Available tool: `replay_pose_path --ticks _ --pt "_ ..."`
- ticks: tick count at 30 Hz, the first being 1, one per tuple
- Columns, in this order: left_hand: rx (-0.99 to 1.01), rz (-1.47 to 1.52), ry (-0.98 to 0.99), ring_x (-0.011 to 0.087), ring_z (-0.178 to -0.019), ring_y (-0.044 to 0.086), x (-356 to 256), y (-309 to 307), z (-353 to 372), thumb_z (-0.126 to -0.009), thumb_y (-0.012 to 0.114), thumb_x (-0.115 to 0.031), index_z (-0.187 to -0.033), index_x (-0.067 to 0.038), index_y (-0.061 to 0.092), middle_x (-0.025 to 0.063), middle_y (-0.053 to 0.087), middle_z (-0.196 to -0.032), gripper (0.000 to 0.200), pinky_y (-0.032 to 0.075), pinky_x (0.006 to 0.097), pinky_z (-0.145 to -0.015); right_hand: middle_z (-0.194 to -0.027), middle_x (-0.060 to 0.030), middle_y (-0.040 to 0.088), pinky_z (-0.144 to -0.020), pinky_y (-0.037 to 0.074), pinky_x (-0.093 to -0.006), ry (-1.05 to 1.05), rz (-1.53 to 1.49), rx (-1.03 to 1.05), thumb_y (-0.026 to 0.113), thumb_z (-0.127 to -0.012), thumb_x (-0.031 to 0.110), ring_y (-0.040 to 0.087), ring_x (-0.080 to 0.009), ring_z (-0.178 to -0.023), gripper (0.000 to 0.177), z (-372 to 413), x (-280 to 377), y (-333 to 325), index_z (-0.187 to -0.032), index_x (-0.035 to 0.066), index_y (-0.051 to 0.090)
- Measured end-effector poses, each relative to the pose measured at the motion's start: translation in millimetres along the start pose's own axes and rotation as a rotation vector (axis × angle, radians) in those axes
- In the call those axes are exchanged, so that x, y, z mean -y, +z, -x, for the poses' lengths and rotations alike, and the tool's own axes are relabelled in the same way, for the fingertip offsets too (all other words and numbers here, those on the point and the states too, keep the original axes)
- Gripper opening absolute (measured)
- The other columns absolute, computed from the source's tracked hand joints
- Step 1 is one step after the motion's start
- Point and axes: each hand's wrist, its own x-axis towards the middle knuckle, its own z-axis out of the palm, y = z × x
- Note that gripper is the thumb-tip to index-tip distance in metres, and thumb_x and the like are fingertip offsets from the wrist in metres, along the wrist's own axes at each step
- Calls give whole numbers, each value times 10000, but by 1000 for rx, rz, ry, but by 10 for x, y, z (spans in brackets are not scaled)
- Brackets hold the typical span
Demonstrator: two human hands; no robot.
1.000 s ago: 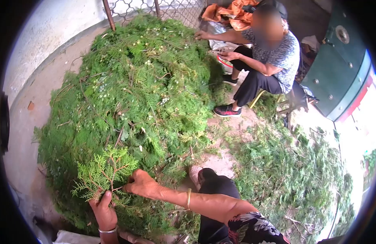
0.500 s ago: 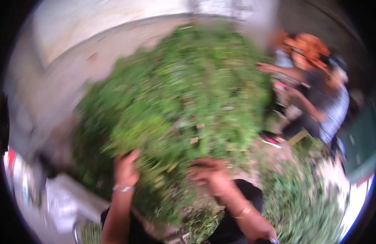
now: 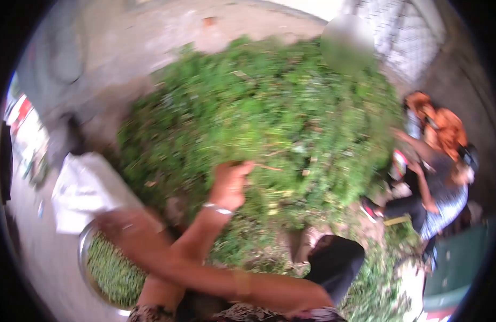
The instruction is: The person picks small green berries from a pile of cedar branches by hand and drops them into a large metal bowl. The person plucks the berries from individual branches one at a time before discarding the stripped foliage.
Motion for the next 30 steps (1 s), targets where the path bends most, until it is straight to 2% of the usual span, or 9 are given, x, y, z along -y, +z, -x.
replay_pose_path --ticks 3,4,5,8,12,13,14,22,30 --pt "46 -20 -12 93 -691 513 -235 -86 70 -733 696 -115 -854 -70 646 -2 620 -816 139 351 267 -546 -1326 -257 389 -1053 282 -372 -84 193 54 521 -897 397 386 -345 -1247 638 -353 -119 758 -1334 -21 320" --pt "20 6 -9 90 -696 511 -307 -76 133 -732 701 -99 -879 -73 643 -9 615 -821 160 345 267 -542 -1223 -232 487 -1035 284 -405 -175 48 -151 553 -886 352 438 -357 -1182 543 -461 -327 1067 -1253 -25 418" --pt "31 15 13 88 -695 507 -368 -62 191 -734 700 -86 -888 -76 642 -18 611 -816 165 340 262 -543 -908 -188 633 -717 462 -444 -253 -140 -460 614 -729 313 588 -348 -872 423 -424 -187 1187 -941 -53 611" --pt "-16 -3 20 86 -671 490 -444 -55 230 -730 702 -78 -866 -92 628 -31 596 -796 155 338 254 -516 -1115 -300 565 -914 445 -380 -97 -85 -51 634 -777 478 569 -360 -1052 769 -34 211 388 -1203 -136 456" --pt "13 -143 89 104 -678 486 -450 -110 193 -804 659 -139 -885 -56 625 -11 593 -792 121 367 282 -541 -859 -169 596 -782 439 -403 -259 -88 -392 658 -795 242 571 -293 -887 334 377 76 -425 -960 -27 547" --pt "32 -153 88 104 -678 486 -458 -74 220 -804 659 -139 -885 -56 625 -11 593 -792 121 367 282 -541 -785 -142 588 -718 466 -363 -406 407 -789 652 -785 159 589 -263 -780 255 469 -119 -621 -931 -27 556" --pt "55 -156 111 111 -700 506 -418 -97 194 -817 634 -130 -937 -44 613 0 596 -833 149 379 276 -549 -772 -142 582 -652 469 -362 -427 63 -686 657 -762 102 589 -268 -712 216 592 -184 -934 -920 -15 567" --pt "59 -55 -59 112 -794 589 -47 31 -95 -871 581 -120 -1083 -42 578 34 619 -940 225 470 235 -581 -689 -230 584 -601 482 -403 -107 737 -1088 607 -746 60 590 -372 -649 74 1650 -1058 -2644 -747 -14 610" --pt "36 54 -212 181 -681 562 224 354 -346 -881 594 -211 -990 -73 578 47 589 -780 177 516 404 -652 -694 -91 645 -556 463 -252 -87 155 -1105 608 -811 49 584 -119 -608 106 1945 -1237 -3144 -848 -45 641"
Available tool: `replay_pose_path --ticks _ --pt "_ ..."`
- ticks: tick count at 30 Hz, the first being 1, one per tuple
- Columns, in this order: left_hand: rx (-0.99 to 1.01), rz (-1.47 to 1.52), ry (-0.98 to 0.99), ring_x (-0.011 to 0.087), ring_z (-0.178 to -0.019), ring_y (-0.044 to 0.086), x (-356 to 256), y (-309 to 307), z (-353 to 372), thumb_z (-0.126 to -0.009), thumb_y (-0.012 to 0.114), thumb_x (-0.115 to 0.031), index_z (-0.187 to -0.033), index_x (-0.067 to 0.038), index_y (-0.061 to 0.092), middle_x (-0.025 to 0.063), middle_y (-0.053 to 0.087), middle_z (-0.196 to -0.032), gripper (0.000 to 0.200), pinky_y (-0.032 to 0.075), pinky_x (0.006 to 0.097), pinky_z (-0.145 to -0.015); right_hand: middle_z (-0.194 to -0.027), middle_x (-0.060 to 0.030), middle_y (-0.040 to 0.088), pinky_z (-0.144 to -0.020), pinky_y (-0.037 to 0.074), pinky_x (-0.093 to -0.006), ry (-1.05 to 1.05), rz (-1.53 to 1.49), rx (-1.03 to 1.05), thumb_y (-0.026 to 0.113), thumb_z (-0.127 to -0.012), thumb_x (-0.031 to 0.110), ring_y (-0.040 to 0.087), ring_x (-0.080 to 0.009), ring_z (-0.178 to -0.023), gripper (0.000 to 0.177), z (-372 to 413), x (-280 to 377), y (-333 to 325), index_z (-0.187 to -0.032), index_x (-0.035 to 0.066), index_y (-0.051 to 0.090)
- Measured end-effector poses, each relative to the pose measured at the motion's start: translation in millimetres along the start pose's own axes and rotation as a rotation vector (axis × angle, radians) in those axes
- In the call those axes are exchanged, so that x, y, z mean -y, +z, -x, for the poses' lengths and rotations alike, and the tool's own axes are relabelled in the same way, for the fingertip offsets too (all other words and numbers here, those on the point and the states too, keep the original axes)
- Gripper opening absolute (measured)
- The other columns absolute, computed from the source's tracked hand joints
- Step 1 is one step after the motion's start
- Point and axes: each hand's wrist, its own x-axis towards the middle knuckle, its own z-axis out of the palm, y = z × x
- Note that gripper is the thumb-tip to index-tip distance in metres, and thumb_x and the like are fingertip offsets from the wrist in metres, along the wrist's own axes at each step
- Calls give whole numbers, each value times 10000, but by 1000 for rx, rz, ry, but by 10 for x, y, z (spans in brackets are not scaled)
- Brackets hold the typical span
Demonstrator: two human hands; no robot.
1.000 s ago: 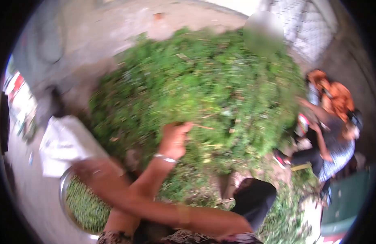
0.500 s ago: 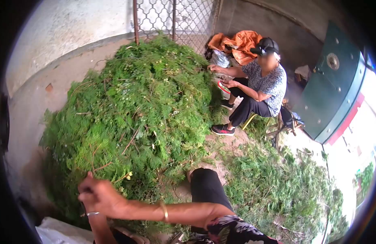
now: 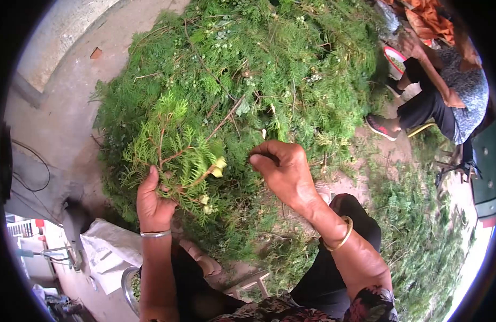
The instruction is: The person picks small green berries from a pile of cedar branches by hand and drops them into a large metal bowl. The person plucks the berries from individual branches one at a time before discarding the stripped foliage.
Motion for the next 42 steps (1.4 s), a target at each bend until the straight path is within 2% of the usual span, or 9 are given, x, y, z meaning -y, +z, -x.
replay_pose_path --ticks 2,7,10,15,18,23,28,37,42 --pt "37 2 -26 163 -647 540 40 -13 -29 -880 597 -213 -980 -76 578 44 583 -767 170 513 393 -642 -686 -72 643 -556 474 -257 138 -66 123 626 -816 61 585 -121 -608 121 27 33 -69 -861 -51 642" --pt "-14 27 -70 119 -565 486 141 113 12 -874 605 -211 -953 -84 577 38 566 -736 152 499 358 -609 -1020 -173 605 -709 525 -285 288 -336 357 699 -752 1 616 -183 -805 525 41 41 4 -1179 -129 422" --pt "-99 45 -112 113 -562 486 201 137 28 -870 611 -203 -954 -83 581 32 557 -718 149 501 350 -602 -1025 -202 594 -742 550 -317 354 -439 333 723 -745 32 643 -231 -856 574 90 15 110 -1200 -130 412" --pt "-10 20 -112 89 -613 489 279 130 65 -854 617 -112 -961 -80 597 3 602 -816 113 494 280 -585 -786 -141 634 -580 563 -252 301 -497 237 584 -843 -16 649 -172 -699 260 117 -25 211 -1060 -137 507" --pt "1 28 -123 82 -615 499 256 135 90 -856 613 -109 -964 -83 591 -4 592 -809 113 500 260 -573 -797 -149 635 -581 562 -265 308 -426 239 584 -840 -9 656 -189 -693 243 100 0 159 -1047 -130 543" --pt "-90 -272 9 78 -559 449 153 83 71 -858 630 -167 -925 -87 575 29 561 -760 119 451 257 -492 -675 -41 627 -533 481 -210 206 -115 300 619 -811 -18 556 -63 -572 223 71 62 103 -1030 -65 623" --pt "-40 -420 25 65 -542 431 121 163 154 -851 643 -164 -883 -89 581 2 540 -746 102 410 233 -467 -668 -46 628 -531 479 -216 178 -33 365 622 -800 -23 566 -66 -580 213 19 106 50 -1008 -68 627" --pt "-283 -515 -47 103 -535 420 94 253 172 -774 732 -168 -821 -81 563 -19 507 -693 196 354 264 -463 -663 -59 627 -531 473 -223 159 -28 509 608 -794 -45 572 -73 -575 174 30 169 60 -963 -76 632" --pt "-224 -547 -39 99 -534 431 53 204 146 -773 730 -158 -813 -76 557 -18 502 -688 195 348 270 -432 -688 -60 639 -533 483 -223 301 4 608 595 -806 -42 590 -79 -598 166 45 240 54 -963 -70 639"
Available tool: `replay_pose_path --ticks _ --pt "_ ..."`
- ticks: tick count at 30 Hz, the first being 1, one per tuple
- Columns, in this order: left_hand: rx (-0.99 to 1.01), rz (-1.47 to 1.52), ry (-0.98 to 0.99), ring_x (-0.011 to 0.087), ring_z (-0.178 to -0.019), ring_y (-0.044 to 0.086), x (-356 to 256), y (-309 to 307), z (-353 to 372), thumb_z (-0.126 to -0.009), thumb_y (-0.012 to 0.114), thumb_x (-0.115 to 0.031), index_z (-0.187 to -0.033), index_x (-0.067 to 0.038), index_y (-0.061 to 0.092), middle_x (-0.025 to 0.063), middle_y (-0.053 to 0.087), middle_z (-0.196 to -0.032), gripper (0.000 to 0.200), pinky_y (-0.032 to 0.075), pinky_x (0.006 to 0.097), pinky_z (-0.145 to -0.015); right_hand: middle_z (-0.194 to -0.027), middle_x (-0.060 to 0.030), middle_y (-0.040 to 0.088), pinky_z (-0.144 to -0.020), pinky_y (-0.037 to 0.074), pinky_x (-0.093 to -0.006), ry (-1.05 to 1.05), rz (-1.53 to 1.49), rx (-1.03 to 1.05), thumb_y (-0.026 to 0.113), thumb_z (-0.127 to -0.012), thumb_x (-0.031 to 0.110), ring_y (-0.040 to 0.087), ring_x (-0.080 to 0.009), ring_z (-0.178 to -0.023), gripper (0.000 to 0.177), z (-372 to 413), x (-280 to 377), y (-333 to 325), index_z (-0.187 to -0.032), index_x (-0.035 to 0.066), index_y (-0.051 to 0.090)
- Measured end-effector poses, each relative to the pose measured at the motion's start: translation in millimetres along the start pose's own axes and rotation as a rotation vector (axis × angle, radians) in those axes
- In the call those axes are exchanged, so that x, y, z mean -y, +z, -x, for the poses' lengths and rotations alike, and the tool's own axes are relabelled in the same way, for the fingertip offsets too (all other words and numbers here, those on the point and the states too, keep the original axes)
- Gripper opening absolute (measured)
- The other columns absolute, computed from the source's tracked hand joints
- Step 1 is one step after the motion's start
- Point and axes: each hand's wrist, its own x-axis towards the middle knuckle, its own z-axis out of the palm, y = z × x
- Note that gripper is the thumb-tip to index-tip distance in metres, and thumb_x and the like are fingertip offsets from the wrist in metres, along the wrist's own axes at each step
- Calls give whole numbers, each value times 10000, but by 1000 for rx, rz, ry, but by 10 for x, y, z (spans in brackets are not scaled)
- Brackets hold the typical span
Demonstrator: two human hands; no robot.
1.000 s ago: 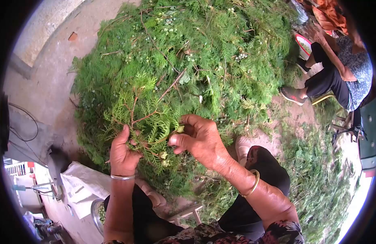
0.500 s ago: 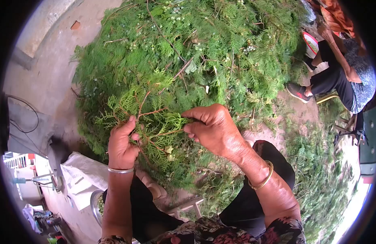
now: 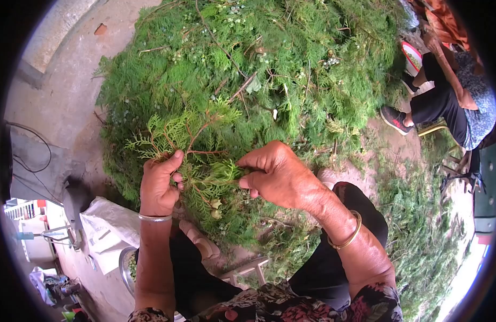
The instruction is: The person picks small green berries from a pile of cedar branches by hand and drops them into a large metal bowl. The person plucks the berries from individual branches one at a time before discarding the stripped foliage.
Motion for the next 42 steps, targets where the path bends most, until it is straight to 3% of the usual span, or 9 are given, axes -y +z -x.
replay_pose_path --ticks 4,6,10,14,16,18,22,32,42 --pt "-220 13 21 68 -549 410 -71 -309 -223 -799 705 -203 -860 -87 588 -37 484 -667 176 329 240 -444 -771 -92 657 -561 512 -240 -51 -120 -85 556 -811 -52 617 -111 -644 199 101 24 -218 -995 -79 626" --pt "-122 272 28 66 -563 408 -86 -367 -216 -813 691 -210 -867 -91 590 -45 484 -665 166 333 230 -468 -858 -130 657 -592 536 -256 -99 -338 -209 511 -811 -63 635 -149 -695 250 94 -52 -167 -1044 -90 601" --pt "64 448 -50 59 -556 414 -23 -317 -214 -834 665 -185 -861 -103 570 -59 485 -674 129 341 238 -488 -849 -129 642 -596 541 -247 23 -522 -67 500 -823 -47 629 -154 -704 196 44 -127 5 -982 -86 607" --pt "-6 382 -42 82 -560 421 46 -172 -120 -842 656 -179 -850 -101 556 -41 481 -686 127 346 242 -491 -743 -87 635 -491 479 -215 114 -406 -29 638 -810 39 601 -110 -661 93 60 -135 185 -855 -42 639" --pt "-24 361 -31 99 -567 429 81 -101 -77 -839 661 -178 -843 -99 558 -31 483 -695 129 352 251 -492 -710 -56 624 -460 413 -220 95 -374 -43 717 -769 132 550 -96 -593 221 -1 -248 290 -880 -42 637" --pt "-6 297 -28 106 -572 437 143 -46 -47 -832 669 -175 -842 -98 567 -32 486 -704 128 358 261 -491 -688 -35 608 -501 402 -221 -238 78 -188 734 -762 154 509 -65 -593 242 -54 -310 382 -888 -35 652" --pt "33 273 -48 110 -568 440 205 -6 -19 -825 676 -167 -850 -96 574 -30 507 -720 127 365 276 -491 -701 -21 602 -550 410 -233 4 -8 -10 748 -742 157 498 -55 -643 267 -59 -263 399 -904 -35 657" --pt "-16 278 -55 111 -567 435 174 69 -46 -830 666 -151 -846 -99 563 -28 503 -718 116 363 280 -495 -666 -6 582 -521 392 -207 -7 -5 -10 718 -743 106 487 -41 -601 200 -113 -214 356 -844 -45 635" --pt "65 480 -209 85 -555 388 266 43 -153 -868 619 -175 -893 -86 542 -15 481 -694 120 340 261 -481 -675 3 558 -497 350 -212 -1 -480 -199 657 -726 45 459 -51 -561 132 -133 -264 387 -825 -25 605"
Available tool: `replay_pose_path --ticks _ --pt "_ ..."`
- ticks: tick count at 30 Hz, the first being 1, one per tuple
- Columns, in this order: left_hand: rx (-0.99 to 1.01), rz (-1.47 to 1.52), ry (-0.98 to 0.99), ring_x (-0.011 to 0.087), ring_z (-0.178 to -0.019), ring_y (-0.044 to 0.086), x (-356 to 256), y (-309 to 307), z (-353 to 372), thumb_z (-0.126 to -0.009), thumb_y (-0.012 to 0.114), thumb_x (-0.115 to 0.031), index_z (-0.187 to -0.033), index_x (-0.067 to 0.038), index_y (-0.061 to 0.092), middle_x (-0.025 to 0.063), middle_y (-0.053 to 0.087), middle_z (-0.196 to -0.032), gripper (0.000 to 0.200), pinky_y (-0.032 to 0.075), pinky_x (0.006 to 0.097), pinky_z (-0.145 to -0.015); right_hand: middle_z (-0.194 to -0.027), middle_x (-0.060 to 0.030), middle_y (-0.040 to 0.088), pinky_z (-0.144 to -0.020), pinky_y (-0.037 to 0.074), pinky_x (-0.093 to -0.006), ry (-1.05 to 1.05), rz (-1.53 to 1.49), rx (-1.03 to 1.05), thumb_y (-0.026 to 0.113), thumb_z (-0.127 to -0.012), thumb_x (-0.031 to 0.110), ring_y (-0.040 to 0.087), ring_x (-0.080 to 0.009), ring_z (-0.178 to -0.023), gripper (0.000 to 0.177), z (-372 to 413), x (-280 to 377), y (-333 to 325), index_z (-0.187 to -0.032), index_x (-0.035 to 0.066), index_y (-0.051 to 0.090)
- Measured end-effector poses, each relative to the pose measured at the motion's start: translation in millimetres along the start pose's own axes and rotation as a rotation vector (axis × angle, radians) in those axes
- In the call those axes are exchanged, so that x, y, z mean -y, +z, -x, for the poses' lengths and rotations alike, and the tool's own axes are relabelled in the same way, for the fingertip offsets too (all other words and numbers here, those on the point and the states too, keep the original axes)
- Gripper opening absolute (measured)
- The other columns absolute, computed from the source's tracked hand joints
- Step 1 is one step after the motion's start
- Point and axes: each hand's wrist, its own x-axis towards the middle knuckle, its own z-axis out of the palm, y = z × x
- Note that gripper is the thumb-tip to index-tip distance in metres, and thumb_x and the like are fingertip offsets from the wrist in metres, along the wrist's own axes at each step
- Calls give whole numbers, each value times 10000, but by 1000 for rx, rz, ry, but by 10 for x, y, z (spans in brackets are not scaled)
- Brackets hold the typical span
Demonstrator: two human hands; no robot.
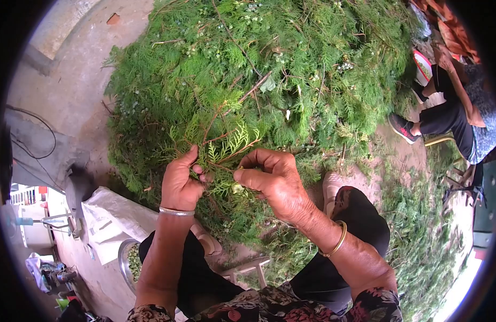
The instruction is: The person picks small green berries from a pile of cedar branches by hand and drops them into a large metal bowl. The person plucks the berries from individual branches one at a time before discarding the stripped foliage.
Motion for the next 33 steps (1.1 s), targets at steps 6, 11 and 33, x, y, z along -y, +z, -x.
replay_pose_path --ticks 6,11,33 --pt "23 28 -46 106 -575 392 1 -3 -2 -870 591 -109 -852 -96 545 -14 474 -702 52 338 291 -499 -673 20 530 -456 327 -200 -8 -131 36 656 -752 64 431 -38 -554 147 -7 50 9 -857 -20 598" --pt "-36 -31 -44 84 -549 358 -15 65 79 -885 591 -164 -868 -98 528 -23 436 -671 92 357 264 -476 -649 31 497 -425 303 -175 24 -194 39 663 -773 88 410 -26 -545 164 -18 69 -1 -880 -16 595" --pt "318 -420 126 228 -768 659 184 237 419 -846 613 -76 -1050 -41 526 67 599 -909 225 451 239 -466 -628 7 563 -470 364 -214 -215 308 -360 667 -752 92 464 -42 -544 126 -95 124 -299 -812 -12 630"
